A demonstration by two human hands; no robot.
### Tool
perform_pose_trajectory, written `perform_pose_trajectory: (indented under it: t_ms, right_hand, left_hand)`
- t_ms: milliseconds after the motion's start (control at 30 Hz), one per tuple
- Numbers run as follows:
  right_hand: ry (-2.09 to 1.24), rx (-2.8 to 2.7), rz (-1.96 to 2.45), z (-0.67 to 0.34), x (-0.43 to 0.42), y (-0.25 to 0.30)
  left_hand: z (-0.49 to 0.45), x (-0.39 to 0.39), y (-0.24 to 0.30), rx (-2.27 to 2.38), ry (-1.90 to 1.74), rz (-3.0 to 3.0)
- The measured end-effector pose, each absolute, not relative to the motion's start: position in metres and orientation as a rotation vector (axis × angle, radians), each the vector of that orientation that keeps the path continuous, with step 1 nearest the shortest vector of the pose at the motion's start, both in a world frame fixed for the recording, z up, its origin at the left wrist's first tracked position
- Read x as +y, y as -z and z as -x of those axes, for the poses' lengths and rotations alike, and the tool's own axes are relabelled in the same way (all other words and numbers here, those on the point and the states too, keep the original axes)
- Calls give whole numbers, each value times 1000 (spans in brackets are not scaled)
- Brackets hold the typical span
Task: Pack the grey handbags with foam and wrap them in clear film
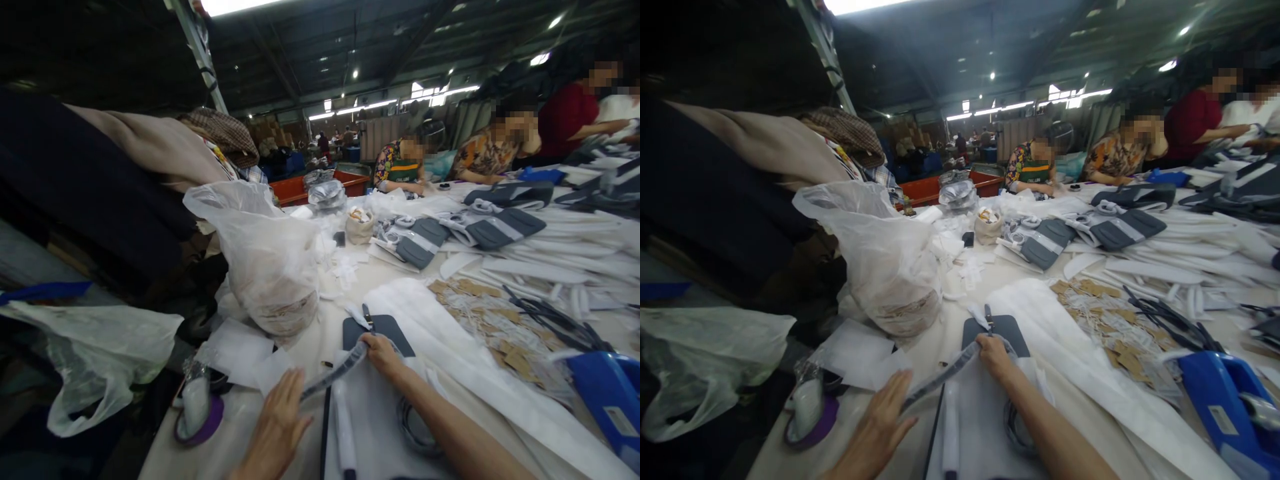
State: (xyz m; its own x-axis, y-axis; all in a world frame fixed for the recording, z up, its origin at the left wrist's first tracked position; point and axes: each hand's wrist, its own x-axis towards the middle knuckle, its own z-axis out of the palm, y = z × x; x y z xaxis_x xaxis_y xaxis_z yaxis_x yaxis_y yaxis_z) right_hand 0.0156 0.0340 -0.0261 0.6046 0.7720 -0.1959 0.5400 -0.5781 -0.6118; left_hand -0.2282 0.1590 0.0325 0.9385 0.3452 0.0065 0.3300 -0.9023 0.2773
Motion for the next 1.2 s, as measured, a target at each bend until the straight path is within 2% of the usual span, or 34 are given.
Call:
perform_pose_trajectory:
  t_ms: [133, 300, 433, 567, 767, 933, 1200]
  right_hand:
    - [-599, -1063, 2320, -17, 31, 23]
    - [-569, -1052, 2335, -22, 31, 31]
    - [-521, -1064, 2348, -21, 34, 37]
    - [-324, -1161, 2295, -2, 30, 14]
    - [93, -1580, 1829, 31, 33, -31]
    - [108, -1322, 1943, 6, 35, -40]
    - [97, -969, 2187, -51, 19, -33]
  left_hand:
    - [171, 146, -18, 737, 262, -2463]
    - [164, 161, -25, 781, 413, -1988]
    - [168, 166, -45, 769, 351, -1584]
    - [152, 162, -64, 776, 240, -1350]
    - [132, 154, -92, 616, 149, -1127]
    - [167, 152, -108, 460, 265, -1034]
    - [271, 132, -83, 474, 374, -863]
